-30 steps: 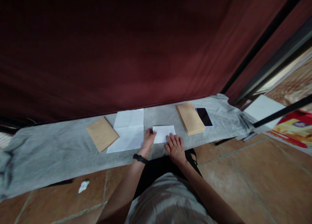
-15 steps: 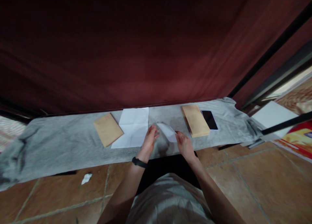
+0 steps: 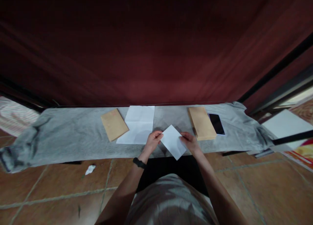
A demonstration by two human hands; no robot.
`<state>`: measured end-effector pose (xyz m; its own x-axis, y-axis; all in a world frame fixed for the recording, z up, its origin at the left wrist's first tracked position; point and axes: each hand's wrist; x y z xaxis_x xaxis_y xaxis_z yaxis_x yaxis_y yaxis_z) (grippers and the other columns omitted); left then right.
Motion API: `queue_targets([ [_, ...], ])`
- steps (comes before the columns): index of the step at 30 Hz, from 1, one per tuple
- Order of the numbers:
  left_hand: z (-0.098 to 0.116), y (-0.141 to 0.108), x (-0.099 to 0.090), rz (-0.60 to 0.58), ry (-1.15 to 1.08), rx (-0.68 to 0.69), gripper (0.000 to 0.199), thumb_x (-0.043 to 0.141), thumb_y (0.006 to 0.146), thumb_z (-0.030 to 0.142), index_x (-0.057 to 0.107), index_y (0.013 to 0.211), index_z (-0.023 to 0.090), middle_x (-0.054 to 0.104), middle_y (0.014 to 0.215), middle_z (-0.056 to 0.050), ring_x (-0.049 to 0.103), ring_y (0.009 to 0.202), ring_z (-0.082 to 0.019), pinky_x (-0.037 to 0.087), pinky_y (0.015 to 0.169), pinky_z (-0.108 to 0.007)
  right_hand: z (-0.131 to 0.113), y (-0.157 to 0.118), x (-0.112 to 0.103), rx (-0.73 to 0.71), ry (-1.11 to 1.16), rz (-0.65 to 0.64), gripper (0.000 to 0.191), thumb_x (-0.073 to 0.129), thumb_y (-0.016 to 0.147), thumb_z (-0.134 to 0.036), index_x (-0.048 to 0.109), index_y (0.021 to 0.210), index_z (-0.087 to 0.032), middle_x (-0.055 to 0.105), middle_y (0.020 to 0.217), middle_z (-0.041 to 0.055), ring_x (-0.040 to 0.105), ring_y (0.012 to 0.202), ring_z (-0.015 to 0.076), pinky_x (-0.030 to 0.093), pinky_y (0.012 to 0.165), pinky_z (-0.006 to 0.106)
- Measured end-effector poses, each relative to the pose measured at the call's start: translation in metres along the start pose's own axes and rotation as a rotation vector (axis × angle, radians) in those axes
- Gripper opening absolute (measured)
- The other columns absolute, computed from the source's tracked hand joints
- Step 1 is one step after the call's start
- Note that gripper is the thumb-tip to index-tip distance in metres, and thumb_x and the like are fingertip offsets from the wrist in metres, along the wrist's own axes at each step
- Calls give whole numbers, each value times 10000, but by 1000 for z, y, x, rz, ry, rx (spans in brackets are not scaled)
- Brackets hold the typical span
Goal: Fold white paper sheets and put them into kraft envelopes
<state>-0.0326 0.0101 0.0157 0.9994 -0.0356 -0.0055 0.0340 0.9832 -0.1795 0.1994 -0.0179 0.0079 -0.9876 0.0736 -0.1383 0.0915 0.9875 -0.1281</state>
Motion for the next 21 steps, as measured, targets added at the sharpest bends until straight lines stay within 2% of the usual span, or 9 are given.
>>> queue_targets([
  [3,-5,-1,0,78,-5,3,233,693,756,421,660,746,191,568,552,55,470,437,-86,371,457,-210,0,-5,-1,141,204,89,501,755,675,-543,657,1032,-206,714,785,8,651,636,176,529,565,285],
  [6,-13,-3,6,163,9,7,231,638,808,420,645,787,190,578,577,50,500,441,-89,362,449,-203,3,-12,0,266,324,45,554,821,605,-561,660,998,-205,724,850,27,669,661,183,559,581,307],
  [10,-22,-6,18,244,77,29,225,604,850,407,641,800,190,604,613,32,550,469,-112,387,461,-220,15,-12,5,215,173,8,481,785,593,-579,650,869,-210,665,714,-5,614,592,182,540,534,319],
  [13,-21,-2,11,313,174,81,179,627,850,362,664,797,195,651,698,-4,631,638,-158,491,608,-266,26,-3,2,89,-94,84,323,662,721,-532,601,805,-226,612,655,-13,571,560,175,477,503,292],
  [16,-11,7,-28,440,281,130,174,620,858,298,691,973,189,695,992,-82,655,960,-222,523,843,-336,34,4,-5,-25,-423,166,185,560,820,-406,592,790,-226,619,670,19,587,600,186,439,557,287],
  [18,-2,13,-68,546,372,135,305,611,864,257,652,1154,170,633,1237,-141,579,1185,-270,470,996,-388,39,6,-8,-75,-593,193,159,529,852,-342,619,826,-214,649,720,53,619,668,207,429,607,294],
  [20,5,15,-114,700,704,40,422,604,888,291,570,1290,164,566,1368,-165,507,1292,-302,435,1045,-419,43,6,-10,-101,-697,184,192,501,887,-313,649,917,-196,678,786,80,646,740,226,425,642,296],
  [21,7,15,-136,747,738,0,495,612,893,306,513,1347,137,522,1416,-201,467,1330,-335,420,1051,-452,44,5,-9,-101,-733,173,221,484,907,-309,656,976,-186,689,812,87,655,769,232,424,654,295],
])
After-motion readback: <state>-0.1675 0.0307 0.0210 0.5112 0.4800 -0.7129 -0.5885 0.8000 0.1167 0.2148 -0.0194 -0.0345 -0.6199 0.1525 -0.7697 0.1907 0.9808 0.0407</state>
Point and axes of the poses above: each hand's wrist, its own y-axis towards the middle knuckle, its own x-axis out of the palm, z = x × y
